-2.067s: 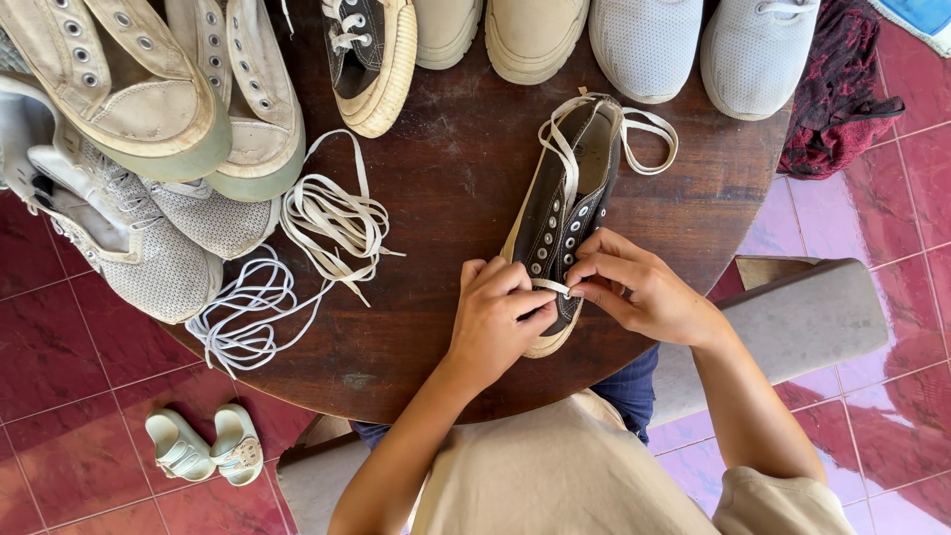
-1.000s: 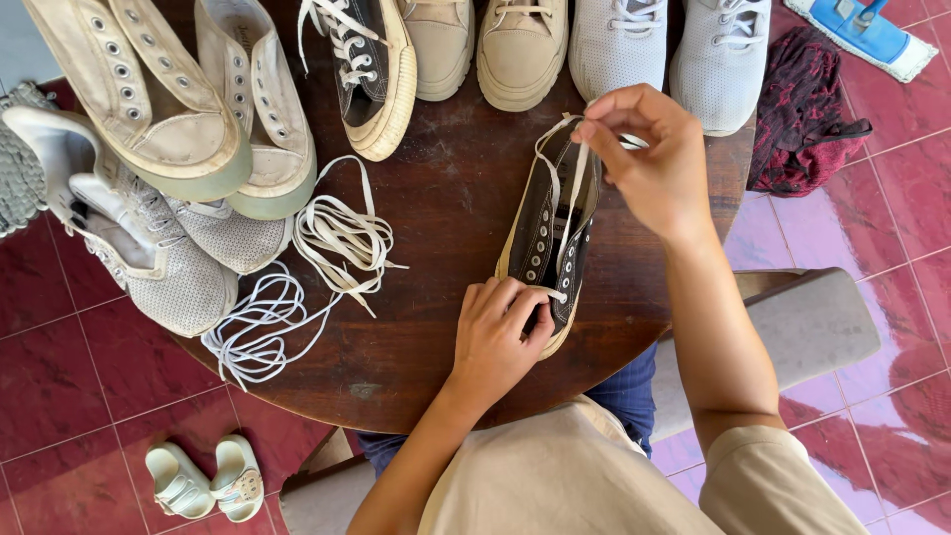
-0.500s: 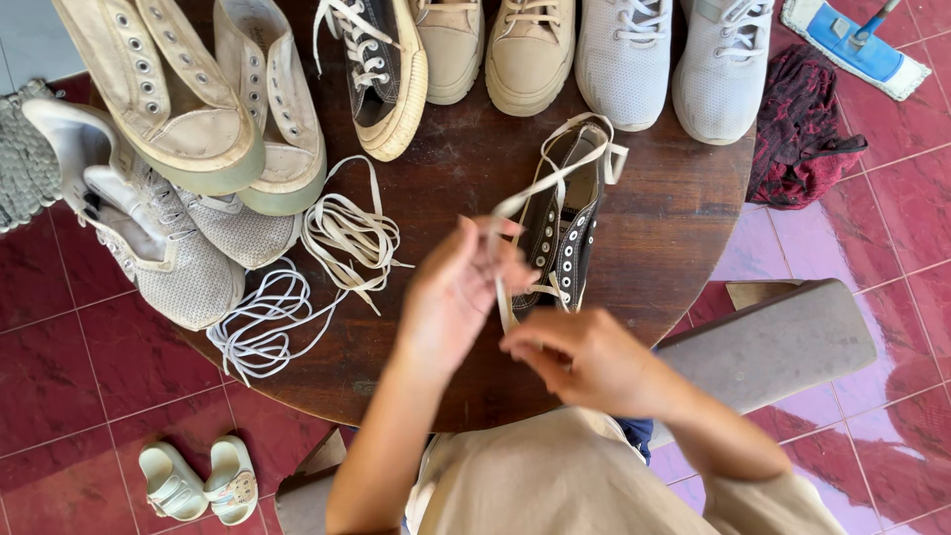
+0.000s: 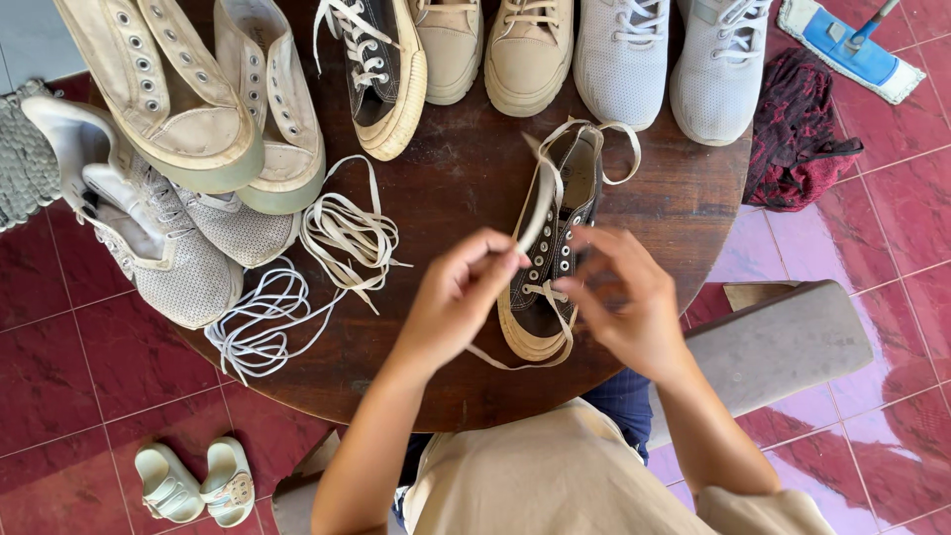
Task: The person removes a white shoelace from a black canvas shoe and then re-laces it by threading the lace through the eyelets from bottom to top. The person adjusts the laces and pulls them tight to complete the lacing.
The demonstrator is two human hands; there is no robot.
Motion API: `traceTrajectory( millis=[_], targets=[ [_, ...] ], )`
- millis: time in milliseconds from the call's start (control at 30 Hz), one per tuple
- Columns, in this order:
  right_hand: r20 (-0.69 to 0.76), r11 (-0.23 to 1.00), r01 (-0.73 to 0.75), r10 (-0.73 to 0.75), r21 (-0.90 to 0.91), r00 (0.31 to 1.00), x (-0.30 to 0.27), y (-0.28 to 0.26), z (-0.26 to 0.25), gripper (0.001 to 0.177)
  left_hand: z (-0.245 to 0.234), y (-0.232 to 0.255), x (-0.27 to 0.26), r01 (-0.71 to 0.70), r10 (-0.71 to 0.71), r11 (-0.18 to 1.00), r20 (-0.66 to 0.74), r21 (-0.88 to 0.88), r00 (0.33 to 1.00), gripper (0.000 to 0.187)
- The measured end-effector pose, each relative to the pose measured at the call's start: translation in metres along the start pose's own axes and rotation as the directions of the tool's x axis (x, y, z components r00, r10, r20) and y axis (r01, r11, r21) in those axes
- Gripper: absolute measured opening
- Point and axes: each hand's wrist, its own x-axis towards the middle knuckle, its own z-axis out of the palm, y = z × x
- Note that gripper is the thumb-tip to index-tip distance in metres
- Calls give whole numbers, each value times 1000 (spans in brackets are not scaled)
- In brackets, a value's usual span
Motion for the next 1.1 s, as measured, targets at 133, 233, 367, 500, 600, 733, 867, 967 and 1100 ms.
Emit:
traceTrajectory(
  millis=[133, 233, 367, 500, 600, 733, 867, 967, 1100],
  targets=[
    [-22, 962, 196, -204, -189, 979, 4, -2, 17, 34, 4, 1, -16, 142, -139, 988, 56, -58, 989, 21],
    [45, 942, 274, -270, -195, 962, 3, -1, 21, 28, 2, 0, -26, 176, -173, 983, 58, -44, 983, 22],
    [102, 837, 409, -400, -365, 911, -5, -1, 17, 29, 5, -11, -32, 113, -102, 983, -78, 143, 992, 23],
    [263, 550, 647, -619, -528, 740, -17, -3, 15, 37, 13, -32, -23, 249, -259, 942, -18, -223, 966, 31],
    [298, 348, 720, -739, -600, 605, -22, 1, 18, 29, 20, -46, -18, 244, -249, 949, 1, -200, 968, 31],
    [290, 452, 729, -708, -514, 644, -21, 8, 19, 33, 19, -53, -14, 269, -277, 945, -19, -183, 961, 29],
    [-1, 786, 465, -509, -408, 860, -9, 12, 16, 18, 8, -49, -6, 261, -260, 965, -69, 14, 963, 32],
    [-88, 823, 194, -282, -534, 955, 2, 14, 16, 18, 5, -46, 3, 295, -296, 952, -4, 85, 955, 35],
    [-51, 836, 183, -243, -518, 969, 8, 18, 19, 20, 4, -46, 11, 316, -326, 939, 67, 133, 943, 36]
  ],
)
